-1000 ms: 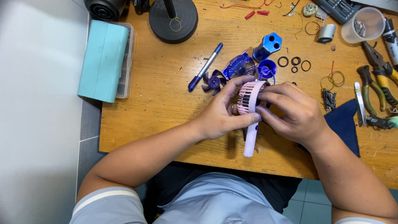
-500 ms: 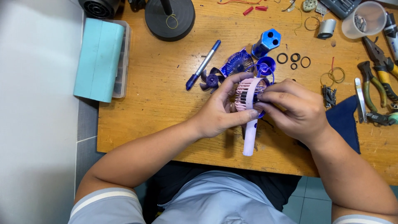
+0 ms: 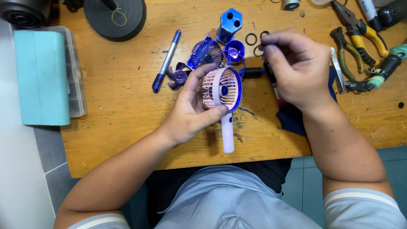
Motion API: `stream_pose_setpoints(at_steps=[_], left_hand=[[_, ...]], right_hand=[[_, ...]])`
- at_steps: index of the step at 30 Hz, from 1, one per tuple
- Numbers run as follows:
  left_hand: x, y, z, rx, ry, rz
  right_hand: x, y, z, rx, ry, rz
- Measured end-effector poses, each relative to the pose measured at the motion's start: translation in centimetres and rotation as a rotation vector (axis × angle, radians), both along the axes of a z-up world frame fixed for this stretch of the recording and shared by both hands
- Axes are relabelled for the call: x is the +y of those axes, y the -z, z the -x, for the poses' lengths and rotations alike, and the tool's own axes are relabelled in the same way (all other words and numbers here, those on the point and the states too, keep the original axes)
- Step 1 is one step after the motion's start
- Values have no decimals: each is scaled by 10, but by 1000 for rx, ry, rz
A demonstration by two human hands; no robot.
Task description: Assembling a handheld fan by aligning and snapping the pink cage onto the motor housing.
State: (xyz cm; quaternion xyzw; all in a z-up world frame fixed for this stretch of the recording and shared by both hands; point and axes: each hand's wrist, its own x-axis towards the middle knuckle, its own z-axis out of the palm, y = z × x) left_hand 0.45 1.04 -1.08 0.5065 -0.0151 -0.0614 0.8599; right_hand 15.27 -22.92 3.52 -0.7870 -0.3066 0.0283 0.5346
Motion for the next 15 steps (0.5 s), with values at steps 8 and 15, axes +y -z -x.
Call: stream_pose_setpoints(at_steps=[8,15], left_hand=[[-2,0,5,25,11,26],[-1,-4,4,15,22,0]], right_hand=[[-50,46,-73,-569,96,382],[-33,53,-72,-590,-4,508]])
